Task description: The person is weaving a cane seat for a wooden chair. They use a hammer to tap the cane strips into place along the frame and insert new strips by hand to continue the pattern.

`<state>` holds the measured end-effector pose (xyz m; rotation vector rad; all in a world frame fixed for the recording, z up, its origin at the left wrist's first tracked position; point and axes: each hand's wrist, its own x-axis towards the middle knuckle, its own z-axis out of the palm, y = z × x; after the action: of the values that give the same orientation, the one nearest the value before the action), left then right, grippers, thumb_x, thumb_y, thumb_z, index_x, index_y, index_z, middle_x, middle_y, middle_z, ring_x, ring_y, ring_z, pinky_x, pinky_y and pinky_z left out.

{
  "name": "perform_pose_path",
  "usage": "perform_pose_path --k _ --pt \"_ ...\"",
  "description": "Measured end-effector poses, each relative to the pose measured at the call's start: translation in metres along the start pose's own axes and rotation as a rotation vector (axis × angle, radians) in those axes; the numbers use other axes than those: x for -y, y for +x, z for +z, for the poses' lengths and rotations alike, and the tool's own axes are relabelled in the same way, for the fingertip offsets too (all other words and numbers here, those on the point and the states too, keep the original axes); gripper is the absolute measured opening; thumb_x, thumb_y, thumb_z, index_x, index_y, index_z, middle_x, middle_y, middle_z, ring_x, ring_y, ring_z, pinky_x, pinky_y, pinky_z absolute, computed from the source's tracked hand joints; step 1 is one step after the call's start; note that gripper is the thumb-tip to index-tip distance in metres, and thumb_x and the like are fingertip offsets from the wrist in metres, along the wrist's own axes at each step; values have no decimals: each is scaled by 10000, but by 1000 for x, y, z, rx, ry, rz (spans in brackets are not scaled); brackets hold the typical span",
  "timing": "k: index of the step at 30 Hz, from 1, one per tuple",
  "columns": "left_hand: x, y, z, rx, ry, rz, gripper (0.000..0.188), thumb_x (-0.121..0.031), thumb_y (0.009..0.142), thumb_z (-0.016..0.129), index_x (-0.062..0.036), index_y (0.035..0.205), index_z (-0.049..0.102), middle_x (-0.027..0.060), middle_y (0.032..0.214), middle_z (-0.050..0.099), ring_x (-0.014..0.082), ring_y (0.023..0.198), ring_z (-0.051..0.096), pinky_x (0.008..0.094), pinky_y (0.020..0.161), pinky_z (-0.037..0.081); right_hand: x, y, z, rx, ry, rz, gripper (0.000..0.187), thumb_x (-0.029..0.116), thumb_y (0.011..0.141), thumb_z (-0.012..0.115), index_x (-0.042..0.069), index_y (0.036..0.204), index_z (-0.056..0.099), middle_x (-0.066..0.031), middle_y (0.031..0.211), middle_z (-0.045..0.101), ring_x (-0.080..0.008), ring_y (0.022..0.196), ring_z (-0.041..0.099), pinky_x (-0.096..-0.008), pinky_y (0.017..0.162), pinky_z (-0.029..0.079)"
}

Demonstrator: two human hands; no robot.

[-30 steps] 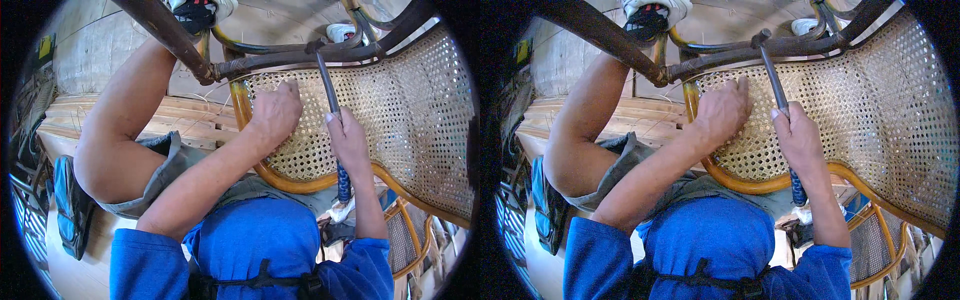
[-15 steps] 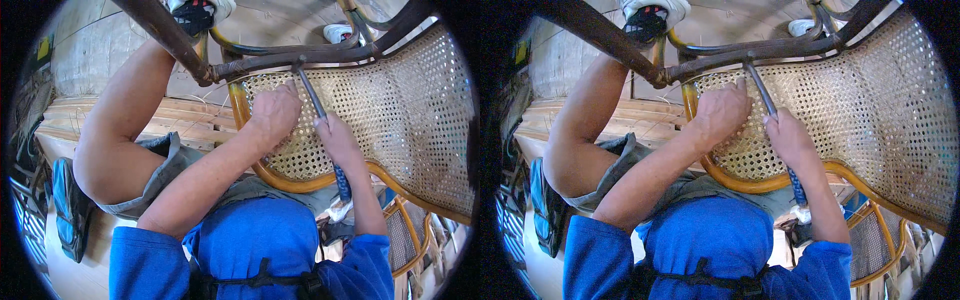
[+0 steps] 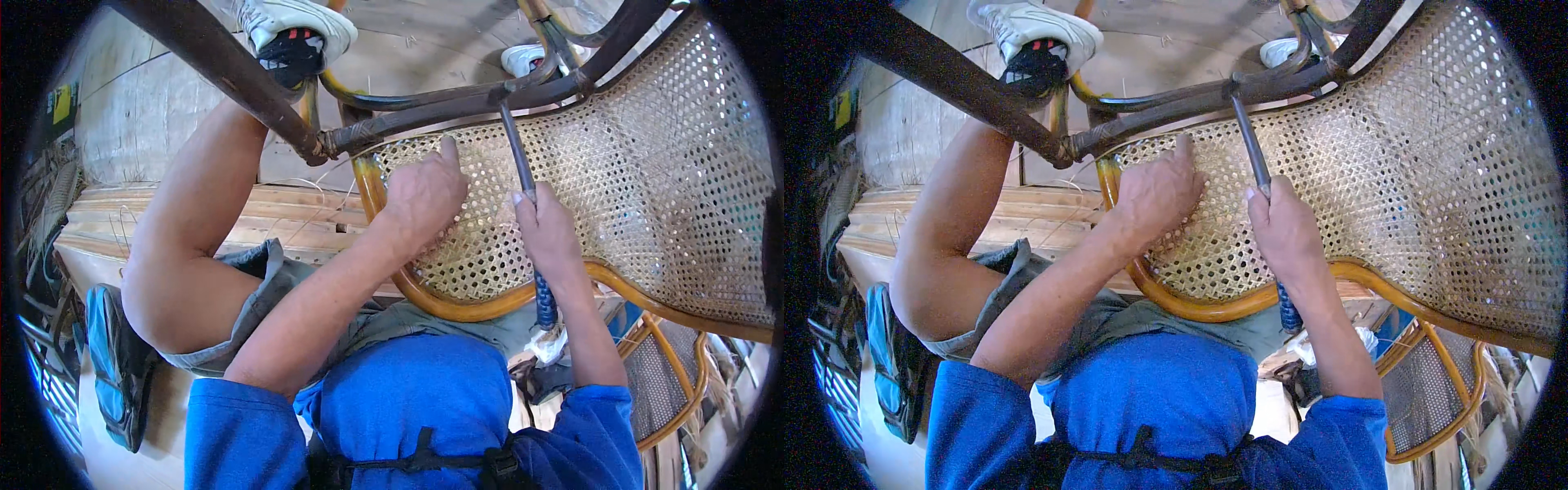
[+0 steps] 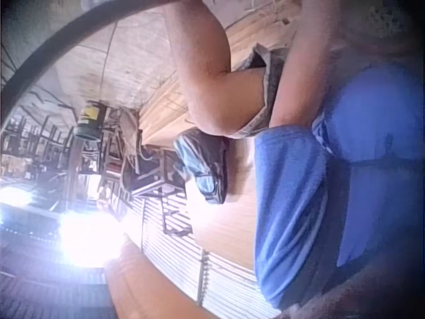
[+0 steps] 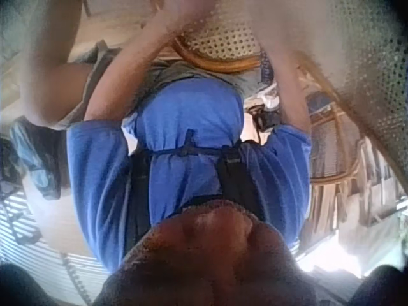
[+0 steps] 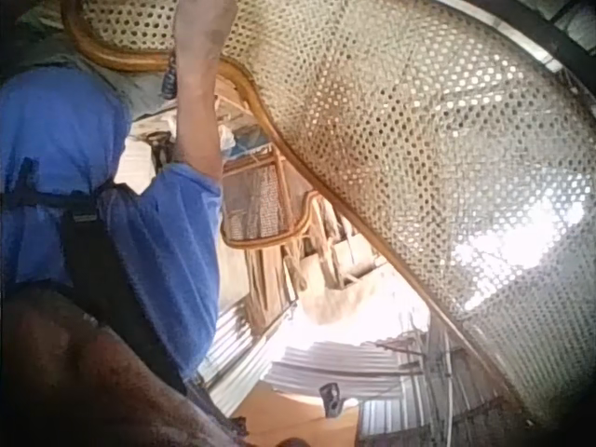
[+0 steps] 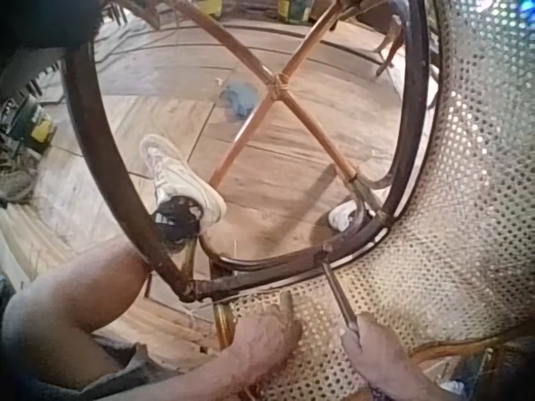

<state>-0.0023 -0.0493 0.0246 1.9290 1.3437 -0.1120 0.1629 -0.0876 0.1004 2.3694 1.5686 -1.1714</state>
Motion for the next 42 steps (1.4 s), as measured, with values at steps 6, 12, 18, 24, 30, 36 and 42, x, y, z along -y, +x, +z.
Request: perform_pose_path --k 6,12,18,24,30,36,42 --pt "0 7 -8 108 61 24 550 -312 875 473 29 1291 358 196 741 653 340 653 653 448 579 520 -3 4 -10 54 15 38 326 297 920 502 -25 866 496 -256 681 588 -423 682 610 -480 611 459" --pt "2 13 -9 73 98 54 527 -299 869 460 7 1293 402 154 631 639 304 578 646 441 512 504 -17 6 1 73 -109 -8 342 310 919 506 -27 861 496 -252 684 587 -407 673 616 -468 591 460" --pt "-4 14 -22 157 161 91 535 -163 856 426 99 1319 371 169 750 678 266 695 686 391 582 531 -5 -2 -5 18 32 25 341 310 920 508 -27 868 497 -233 659 576 -394 627 601 -459 574 450" --pt "-1 14 -21 148 157 122 546 -183 851 454 105 1309 382 147 708 671 264 664 679 388 565 524 -2 0 -6 40 39 56 334 299 923 500 -26 846 490 -218 634 568 -374 605 597 -442 568 455" --pt "1 12 -17 135 185 133 542 -224 864 461 108 1288 400 138 702 669 257 659 675 389 563 519 -14 3 4 56 -99 5 320 287 928 496 -23 851 502 -186 620 568 -303 585 610 -410 551 461" --pt "4 16 -10 86 88 98 589 -341 886 477 48 1319 387 151 690 661 289 634 663 414 544 512 -3 -2 0 52 -73 123 328 292 927 484 -32 881 512 -224 689 602 -386 655 619 -457 605 469" --pt "0 15 -21 182 140 110 552 -269 906 422 83 1328 370 135 759 681 256 713 680 381 613 526 0 0 -1 -7 -9 130 349 311 924 477 -34 892 517 -253 722 604 -399 715 627 -465 656 476"
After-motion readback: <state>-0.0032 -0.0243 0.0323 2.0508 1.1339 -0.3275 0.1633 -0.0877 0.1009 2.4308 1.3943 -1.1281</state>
